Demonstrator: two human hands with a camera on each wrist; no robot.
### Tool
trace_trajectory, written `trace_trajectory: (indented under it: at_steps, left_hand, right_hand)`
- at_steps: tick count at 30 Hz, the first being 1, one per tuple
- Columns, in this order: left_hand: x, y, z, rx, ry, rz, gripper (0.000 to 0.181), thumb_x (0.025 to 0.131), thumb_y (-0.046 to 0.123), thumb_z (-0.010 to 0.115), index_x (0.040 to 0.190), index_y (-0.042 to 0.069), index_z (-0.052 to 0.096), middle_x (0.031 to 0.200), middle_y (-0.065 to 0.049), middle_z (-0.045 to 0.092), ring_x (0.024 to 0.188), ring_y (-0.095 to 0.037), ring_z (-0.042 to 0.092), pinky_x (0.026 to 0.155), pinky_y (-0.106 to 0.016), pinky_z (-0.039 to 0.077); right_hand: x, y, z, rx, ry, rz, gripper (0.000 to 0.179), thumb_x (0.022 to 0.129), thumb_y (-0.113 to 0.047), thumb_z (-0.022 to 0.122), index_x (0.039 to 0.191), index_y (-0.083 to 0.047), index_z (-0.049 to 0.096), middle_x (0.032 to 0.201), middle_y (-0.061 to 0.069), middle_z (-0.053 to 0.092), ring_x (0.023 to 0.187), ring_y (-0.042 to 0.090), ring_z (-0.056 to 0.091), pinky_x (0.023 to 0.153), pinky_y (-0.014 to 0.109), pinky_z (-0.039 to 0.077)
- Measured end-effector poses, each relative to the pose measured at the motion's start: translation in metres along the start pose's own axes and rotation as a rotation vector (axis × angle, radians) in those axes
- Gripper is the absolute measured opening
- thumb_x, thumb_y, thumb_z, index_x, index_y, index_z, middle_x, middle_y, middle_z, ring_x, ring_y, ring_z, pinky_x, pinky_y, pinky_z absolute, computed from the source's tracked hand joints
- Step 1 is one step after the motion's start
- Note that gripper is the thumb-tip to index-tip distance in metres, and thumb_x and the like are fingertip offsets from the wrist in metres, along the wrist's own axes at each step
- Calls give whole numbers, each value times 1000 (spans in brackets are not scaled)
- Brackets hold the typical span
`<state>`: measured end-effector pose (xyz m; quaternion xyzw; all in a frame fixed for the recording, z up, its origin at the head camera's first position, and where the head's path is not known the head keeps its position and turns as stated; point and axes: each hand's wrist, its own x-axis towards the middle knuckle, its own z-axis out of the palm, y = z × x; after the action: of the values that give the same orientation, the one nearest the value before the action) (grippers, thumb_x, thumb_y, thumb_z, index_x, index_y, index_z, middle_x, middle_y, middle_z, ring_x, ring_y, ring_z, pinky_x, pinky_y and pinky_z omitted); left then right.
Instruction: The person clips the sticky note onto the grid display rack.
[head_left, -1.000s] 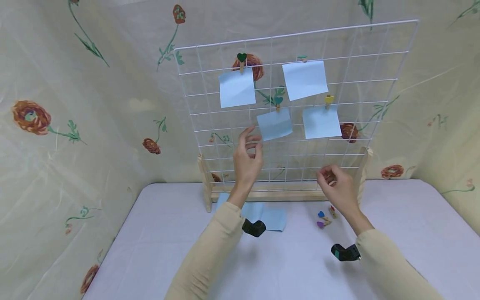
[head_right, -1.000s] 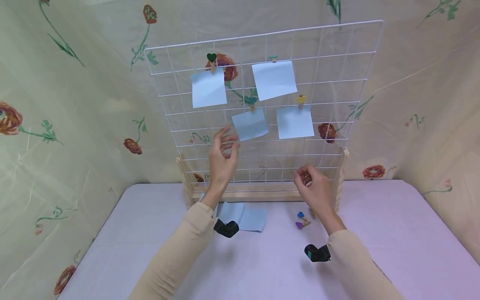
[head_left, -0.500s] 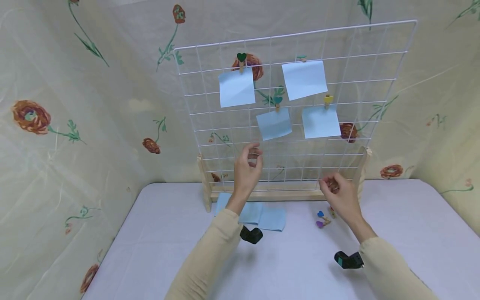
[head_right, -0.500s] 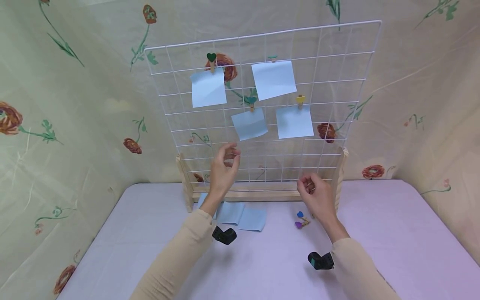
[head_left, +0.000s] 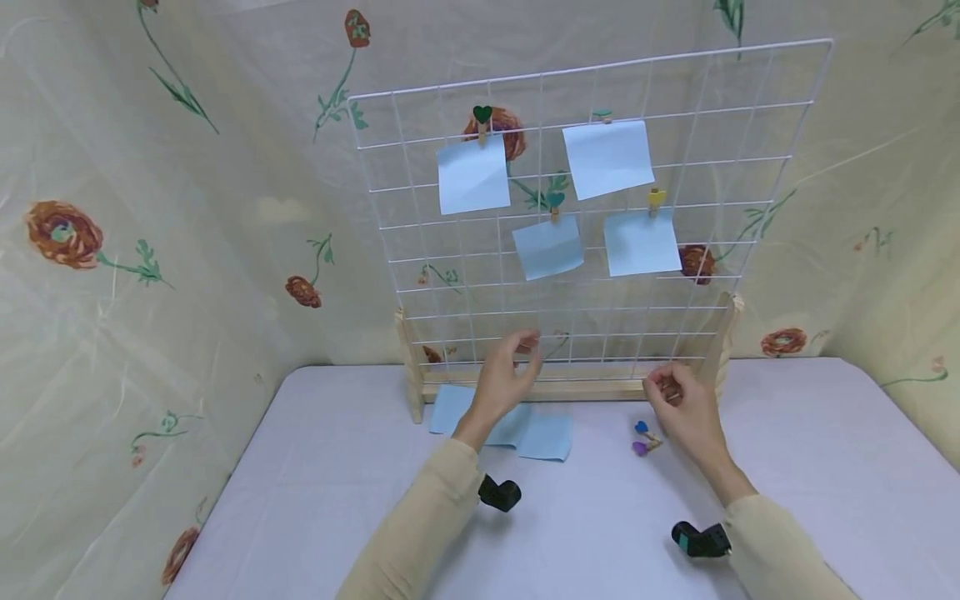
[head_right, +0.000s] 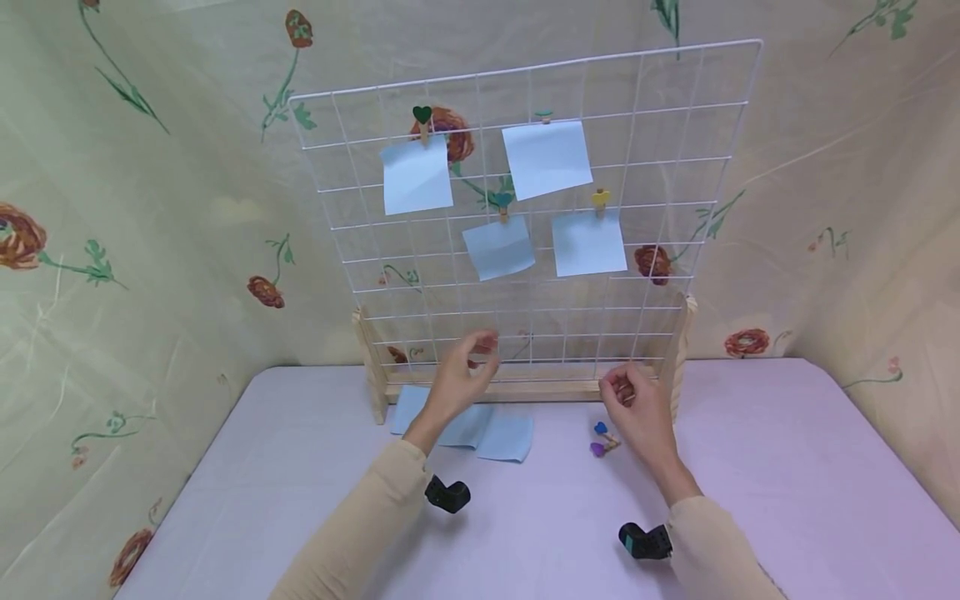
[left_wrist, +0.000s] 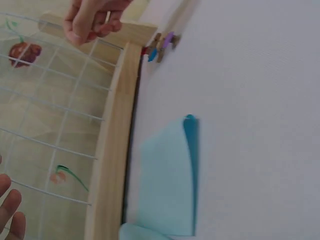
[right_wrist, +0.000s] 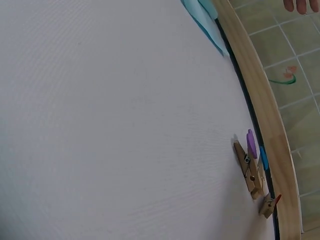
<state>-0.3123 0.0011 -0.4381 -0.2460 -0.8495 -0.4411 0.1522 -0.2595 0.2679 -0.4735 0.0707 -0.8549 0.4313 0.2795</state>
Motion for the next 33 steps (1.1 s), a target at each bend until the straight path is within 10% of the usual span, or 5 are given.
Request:
trace_trajectory:
  at_steps: [33]
  left_hand:
    - [-66, -16, 37, 102, -168, -44, 42, 93, 23, 58, 134, 18, 51, 133, 1, 57, 126, -17, 51, 104, -35, 42]
  right_hand:
    - [-43, 21, -2, 13, -2, 238, 16, 92, -20, 61, 96, -4, 61, 79, 0, 58, 66, -1, 51, 58, 12, 42]
